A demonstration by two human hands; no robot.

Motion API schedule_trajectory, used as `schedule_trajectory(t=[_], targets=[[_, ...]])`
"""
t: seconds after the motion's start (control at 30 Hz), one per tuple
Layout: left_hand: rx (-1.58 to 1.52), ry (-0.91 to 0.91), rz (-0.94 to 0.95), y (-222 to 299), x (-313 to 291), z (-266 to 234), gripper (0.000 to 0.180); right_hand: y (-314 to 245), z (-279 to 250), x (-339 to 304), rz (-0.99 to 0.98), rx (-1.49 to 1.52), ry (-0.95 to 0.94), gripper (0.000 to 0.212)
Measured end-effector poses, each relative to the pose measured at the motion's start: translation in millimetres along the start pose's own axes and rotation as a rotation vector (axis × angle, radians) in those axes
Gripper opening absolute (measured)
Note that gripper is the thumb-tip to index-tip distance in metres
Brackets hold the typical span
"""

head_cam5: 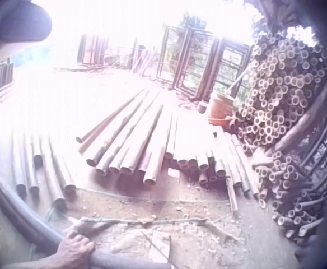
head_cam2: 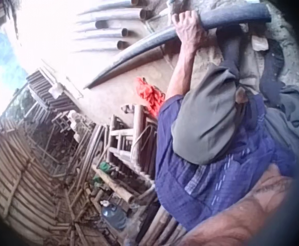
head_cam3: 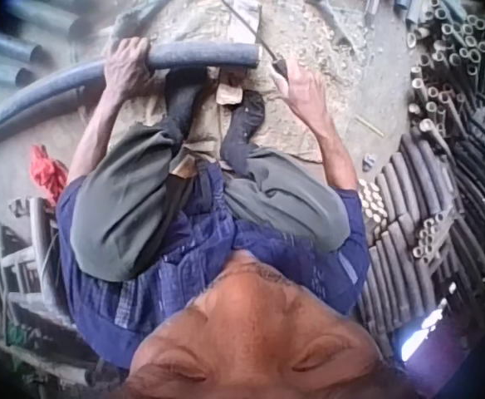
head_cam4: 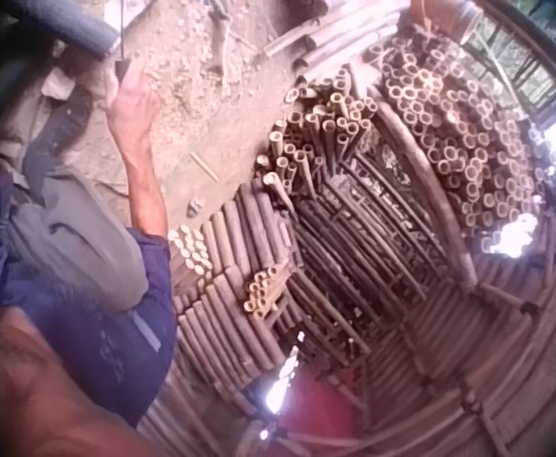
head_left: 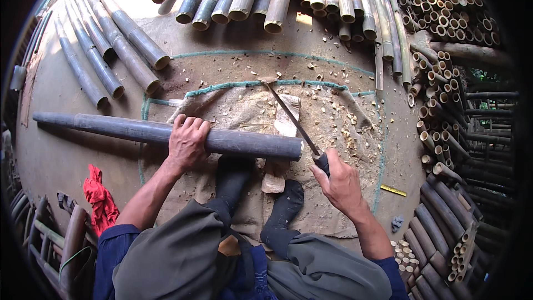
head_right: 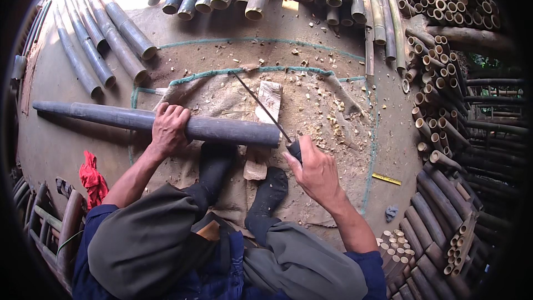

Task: The person sits on the ground and uses a curved knife to shave the surface of long bamboo poles. They hold the pole with one hand and scrape the blade along its length to remove the outer layer, then place the finished pole aside.

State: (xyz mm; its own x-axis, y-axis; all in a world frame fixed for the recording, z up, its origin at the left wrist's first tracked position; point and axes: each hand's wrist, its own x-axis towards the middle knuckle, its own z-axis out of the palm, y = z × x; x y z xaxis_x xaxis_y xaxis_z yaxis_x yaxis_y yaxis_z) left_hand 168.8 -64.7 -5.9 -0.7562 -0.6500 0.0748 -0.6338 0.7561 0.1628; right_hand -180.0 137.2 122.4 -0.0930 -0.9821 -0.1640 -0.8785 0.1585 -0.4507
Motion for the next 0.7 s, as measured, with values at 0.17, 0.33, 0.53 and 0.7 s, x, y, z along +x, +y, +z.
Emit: schedule_trajectory(t=[0.17, 0.33, 0.53, 0.7], targets=[[-0.007, 0.073, 0.02, 3.6, 4.0, 11.0, 0.039, 35.1, 33.1, -10.0, -0.028, -0.116, 0.052, 0.036], [-0.007, 0.15, 0.036, 5.4, 0.1, 6.7, 0.028, 0.7, 3.0, 6.6, 0.062, -0.128, -0.127, 0.037], [0.053, 0.261, 0.047, 6.1, -0.9, 15.2, 0.034, 21.3, 24.0, -2.7, -0.015, 0.011, 0.033, 0.032], [-0.028, 0.026, -0.041, 15.4, -4.1, -5.9, 0.068, -1.9, -0.9, 3.3, 0.084, -0.175, -0.15, 0.037]])
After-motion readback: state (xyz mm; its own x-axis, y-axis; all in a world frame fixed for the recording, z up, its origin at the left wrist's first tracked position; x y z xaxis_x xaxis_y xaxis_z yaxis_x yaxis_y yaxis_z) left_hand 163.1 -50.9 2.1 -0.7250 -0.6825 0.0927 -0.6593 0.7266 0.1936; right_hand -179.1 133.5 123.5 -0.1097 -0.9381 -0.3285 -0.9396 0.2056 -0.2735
